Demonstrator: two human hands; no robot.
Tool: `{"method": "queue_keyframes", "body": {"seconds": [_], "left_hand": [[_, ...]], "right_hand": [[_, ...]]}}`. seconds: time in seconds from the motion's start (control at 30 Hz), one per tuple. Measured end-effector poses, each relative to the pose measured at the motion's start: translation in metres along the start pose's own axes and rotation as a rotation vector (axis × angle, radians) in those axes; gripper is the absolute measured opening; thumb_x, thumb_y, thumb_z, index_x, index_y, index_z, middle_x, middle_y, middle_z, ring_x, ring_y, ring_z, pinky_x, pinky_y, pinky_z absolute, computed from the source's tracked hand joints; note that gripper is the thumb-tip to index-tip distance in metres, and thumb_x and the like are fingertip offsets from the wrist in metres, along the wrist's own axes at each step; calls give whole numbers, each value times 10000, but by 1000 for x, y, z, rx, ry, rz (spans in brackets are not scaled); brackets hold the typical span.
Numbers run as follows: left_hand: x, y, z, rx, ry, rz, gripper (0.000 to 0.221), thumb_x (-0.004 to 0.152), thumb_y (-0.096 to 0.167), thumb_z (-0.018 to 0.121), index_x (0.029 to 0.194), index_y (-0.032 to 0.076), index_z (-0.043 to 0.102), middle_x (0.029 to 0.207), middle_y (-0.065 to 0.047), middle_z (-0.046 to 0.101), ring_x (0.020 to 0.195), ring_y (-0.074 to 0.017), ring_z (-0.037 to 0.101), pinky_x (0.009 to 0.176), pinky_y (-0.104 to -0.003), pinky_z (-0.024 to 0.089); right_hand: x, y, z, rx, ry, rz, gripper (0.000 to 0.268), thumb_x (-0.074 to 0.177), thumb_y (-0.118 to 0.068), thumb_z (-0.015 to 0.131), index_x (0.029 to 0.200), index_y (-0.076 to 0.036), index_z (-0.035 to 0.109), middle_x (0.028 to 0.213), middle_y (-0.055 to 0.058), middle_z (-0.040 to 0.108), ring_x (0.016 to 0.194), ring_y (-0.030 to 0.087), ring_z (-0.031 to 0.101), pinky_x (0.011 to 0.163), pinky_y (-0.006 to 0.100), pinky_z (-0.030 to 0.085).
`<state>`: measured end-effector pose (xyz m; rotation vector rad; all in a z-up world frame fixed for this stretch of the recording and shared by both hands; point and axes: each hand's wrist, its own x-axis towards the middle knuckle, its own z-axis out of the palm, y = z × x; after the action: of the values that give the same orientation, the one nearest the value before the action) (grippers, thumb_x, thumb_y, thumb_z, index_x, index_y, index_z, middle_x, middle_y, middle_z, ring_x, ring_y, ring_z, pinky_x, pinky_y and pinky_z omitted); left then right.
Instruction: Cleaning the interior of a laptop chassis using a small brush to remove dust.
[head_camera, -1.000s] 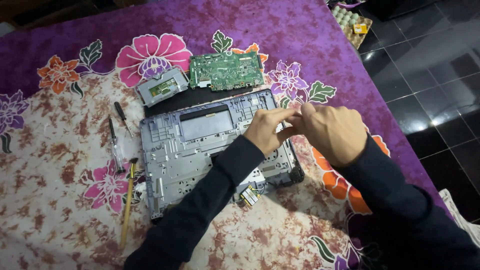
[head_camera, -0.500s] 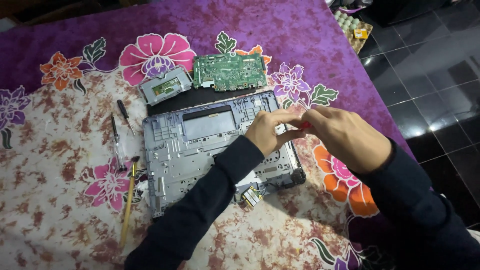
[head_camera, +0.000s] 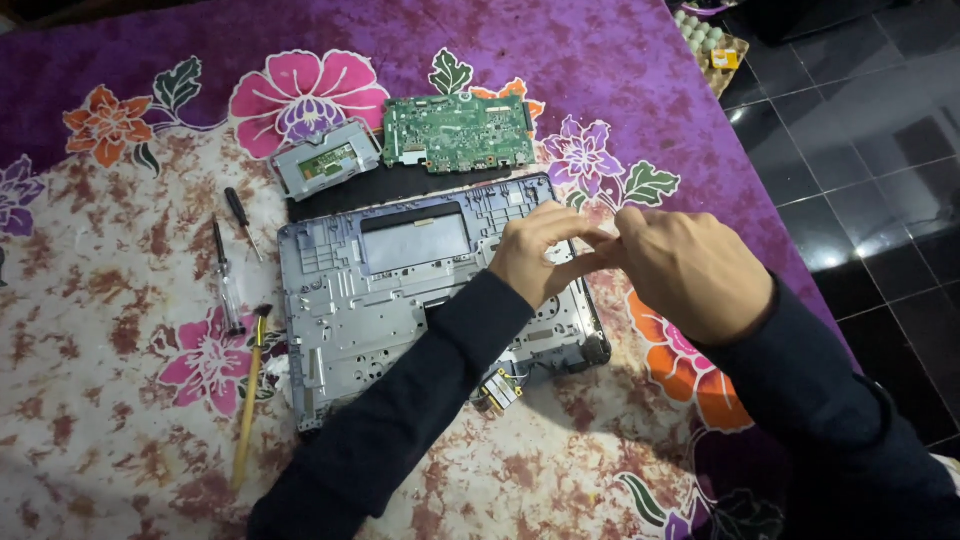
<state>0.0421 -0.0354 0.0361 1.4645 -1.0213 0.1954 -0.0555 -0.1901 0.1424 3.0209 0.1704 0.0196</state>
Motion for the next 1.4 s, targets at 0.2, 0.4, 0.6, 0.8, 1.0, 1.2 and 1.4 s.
{"method": "queue_keyframes", "body": {"seconds": [0.2, 0.4, 0.6, 0.8, 1.0, 1.2, 1.4], "left_hand": [[-6, -22, 5, 39, -13, 104, 137, 925, 262, 777, 1011, 159, 751, 900, 26, 741, 933, -206, 682, 917, -321, 549], [0, 5, -2, 52, -153, 166, 175, 959, -6, 710, 1128, 17, 670, 1032, -92, 709, 973, -260, 610, 855, -365, 563], [0, 8, -7, 13, -102, 154, 299, 861, 187, 826, 1078, 5, 729, 1018, -126, 740, 959, -251, 685, 875, -369, 590], [-12, -17, 8, -1, 17, -4, 212, 892, 387, 809, 993, 204, 772, 828, 59, 758, 941, -134, 697, 942, -294, 491], [-18, -43, 13, 10, -7, -9, 190, 839, 283, 849, 997, 215, 767, 869, 69, 773, 962, -156, 703, 1064, -351, 470], [-19, -38, 18, -9, -48, -7, 209, 923, 340, 781, 1048, 176, 749, 907, 27, 779, 1010, -174, 711, 1120, -437, 427], [-3, -16, -11, 72, -150, -71, 701, 1019, 703, 209, 1291, 221, 640, 1215, -95, 699, 1167, -353, 655, 1089, -558, 455]], "right_hand": [[6, 2, 3, 11, 58, 34, 312, 1014, -375, 581, 909, -82, 562, 667, 143, 643, 652, 458, 706, 587, 534, 568], [6, 3, -19, 279, 99, -319, 73, 975, -53, 641, 1046, -38, 629, 851, 59, 617, 651, 170, 560, 577, 337, 543], [7, 9, -2, 220, 66, -248, 312, 1052, -173, 595, 772, -88, 486, 719, 61, 548, 553, 257, 529, 517, 440, 437], [6, 2, 19, -133, 186, -238, 144, 937, -146, 647, 874, -108, 522, 674, 13, 545, 627, 265, 683, 558, 341, 557], [14, -7, 9, 241, 172, -242, 127, 953, -25, 583, 1009, 14, 476, 757, 183, 559, 760, 460, 661, 645, 503, 547], [9, 4, 13, 68, 154, -297, 88, 939, -58, 614, 947, -23, 534, 757, 111, 575, 750, 372, 670, 643, 399, 553], [9, 6, 12, -86, 66, -222, 221, 949, -271, 632, 921, -66, 554, 761, 116, 629, 772, 354, 711, 652, 435, 589]]}}
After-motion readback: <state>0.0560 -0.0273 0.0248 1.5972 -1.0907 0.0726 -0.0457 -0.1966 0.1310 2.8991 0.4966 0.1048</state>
